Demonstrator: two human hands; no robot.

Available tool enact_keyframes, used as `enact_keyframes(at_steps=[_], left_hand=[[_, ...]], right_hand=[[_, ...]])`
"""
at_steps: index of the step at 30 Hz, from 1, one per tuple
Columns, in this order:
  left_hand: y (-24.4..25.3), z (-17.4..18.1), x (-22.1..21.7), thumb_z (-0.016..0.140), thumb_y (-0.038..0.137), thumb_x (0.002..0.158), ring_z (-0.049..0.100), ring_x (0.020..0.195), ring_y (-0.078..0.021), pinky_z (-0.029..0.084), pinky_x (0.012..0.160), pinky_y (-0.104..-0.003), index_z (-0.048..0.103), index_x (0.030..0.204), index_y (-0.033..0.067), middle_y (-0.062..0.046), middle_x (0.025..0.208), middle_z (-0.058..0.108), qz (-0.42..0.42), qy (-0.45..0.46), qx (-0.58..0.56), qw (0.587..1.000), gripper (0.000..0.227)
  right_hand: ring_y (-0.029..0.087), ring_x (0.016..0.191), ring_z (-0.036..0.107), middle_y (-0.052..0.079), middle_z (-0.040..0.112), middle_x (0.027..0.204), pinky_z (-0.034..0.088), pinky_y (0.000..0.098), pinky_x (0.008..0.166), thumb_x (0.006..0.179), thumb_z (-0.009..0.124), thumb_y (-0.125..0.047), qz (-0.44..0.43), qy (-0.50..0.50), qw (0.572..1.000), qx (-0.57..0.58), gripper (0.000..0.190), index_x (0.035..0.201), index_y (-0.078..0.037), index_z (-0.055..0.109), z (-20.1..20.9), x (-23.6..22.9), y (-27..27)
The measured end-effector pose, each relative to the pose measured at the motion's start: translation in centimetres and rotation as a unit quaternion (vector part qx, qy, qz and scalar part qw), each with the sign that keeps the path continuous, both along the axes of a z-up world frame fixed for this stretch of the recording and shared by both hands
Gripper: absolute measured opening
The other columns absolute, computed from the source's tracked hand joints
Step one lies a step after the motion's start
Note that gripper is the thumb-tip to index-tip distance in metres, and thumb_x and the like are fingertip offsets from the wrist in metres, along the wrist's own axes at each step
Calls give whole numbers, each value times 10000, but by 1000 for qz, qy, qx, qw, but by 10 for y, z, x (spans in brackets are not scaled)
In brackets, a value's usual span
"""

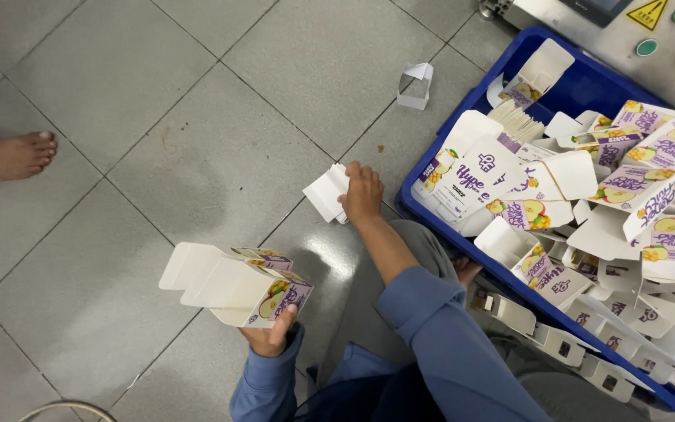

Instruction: A person sits on the floor and manually folds small cardboard product boxes from a large blue bin.

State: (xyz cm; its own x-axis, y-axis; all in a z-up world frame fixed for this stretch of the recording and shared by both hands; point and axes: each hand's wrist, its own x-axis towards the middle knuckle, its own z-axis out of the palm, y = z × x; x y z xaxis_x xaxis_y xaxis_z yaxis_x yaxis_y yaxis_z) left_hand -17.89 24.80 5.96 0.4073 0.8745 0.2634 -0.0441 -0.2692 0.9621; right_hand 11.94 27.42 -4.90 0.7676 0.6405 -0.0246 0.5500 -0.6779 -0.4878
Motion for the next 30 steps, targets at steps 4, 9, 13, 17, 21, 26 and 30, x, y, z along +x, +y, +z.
enact_keyframes(at_steps=[4, 9, 13, 17, 21, 26, 30], left_hand=[[-1, 3, -6, 669, 83, 662, 733, 771, -339, 629, 705, -362, 504, 1268, -107, -240, 1013, 706, 0, -5, 5, 1000, 657], [-2, 9, -8, 697, 71, 686, 739, 778, -356, 635, 711, -374, 490, 1273, -113, -259, 1014, 702, 6, -2, 3, 1000, 649], [-6, 26, -2, 677, 128, 712, 725, 805, -356, 628, 729, -381, 528, 1231, -124, -261, 1022, 698, -11, -14, 12, 1000, 595], [-10, 22, 5, 647, 52, 708, 716, 884, -368, 614, 804, -376, 425, 1342, -120, -283, 1134, 663, -51, -55, -23, 997, 693], [-26, 29, 31, 664, 0, 735, 723, 940, -363, 602, 851, -372, 410, 1383, -96, -271, 1178, 666, -136, -70, -52, 987, 703], [-69, 42, 90, 675, 54, 712, 702, 1020, -363, 557, 934, -395, 496, 1333, -83, -230, 1203, 675, -248, -38, 48, 967, 661], [-128, 68, 156, 775, 214, 829, 617, 1182, -450, 447, 1045, -515, 555, 1263, -109, -302, 1267, 611, -346, -91, 286, 889, 584]], right_hand=[[309, 1109, 586, 91, 645, 1148, 427, 509, 975, 645, 919, -89, -8, -26, 1000, -12, 740, 1233, -168, 475, -8, 2, 1], [260, 1088, 677, 126, 693, 1196, 560, 362, 962, 760, 793, -32, -26, 229, 973, 14, 461, 1209, -39, 688, -1, 3, -1], [282, 953, 747, 186, 741, 1125, 602, 361, 858, 743, 793, -101, -12, 284, 952, 109, 566, 1275, 20, 641, 29, 6, -23], [233, 1044, 663, 151, 677, 1228, 565, 344, 894, 796, 695, -15, 9, 552, 764, 334, 669, 1437, -19, 503, 105, 5, -138], [166, 957, 616, 59, 702, 1116, 518, 320, 851, 652, 775, -81, 114, 504, 826, 225, 705, 1335, -34, 609, 119, 17, -345], [322, 1151, 633, 178, 704, 1266, 498, 415, 1006, 638, 929, -173, -30, 431, 901, -27, 778, 1356, -47, 656, 50, -36, -561], [481, 1248, 611, 284, 702, 1272, 496, 556, 1051, 674, 860, 21, -47, 320, 946, 19, 735, 1366, -2, 613, 92, -99, -567]])
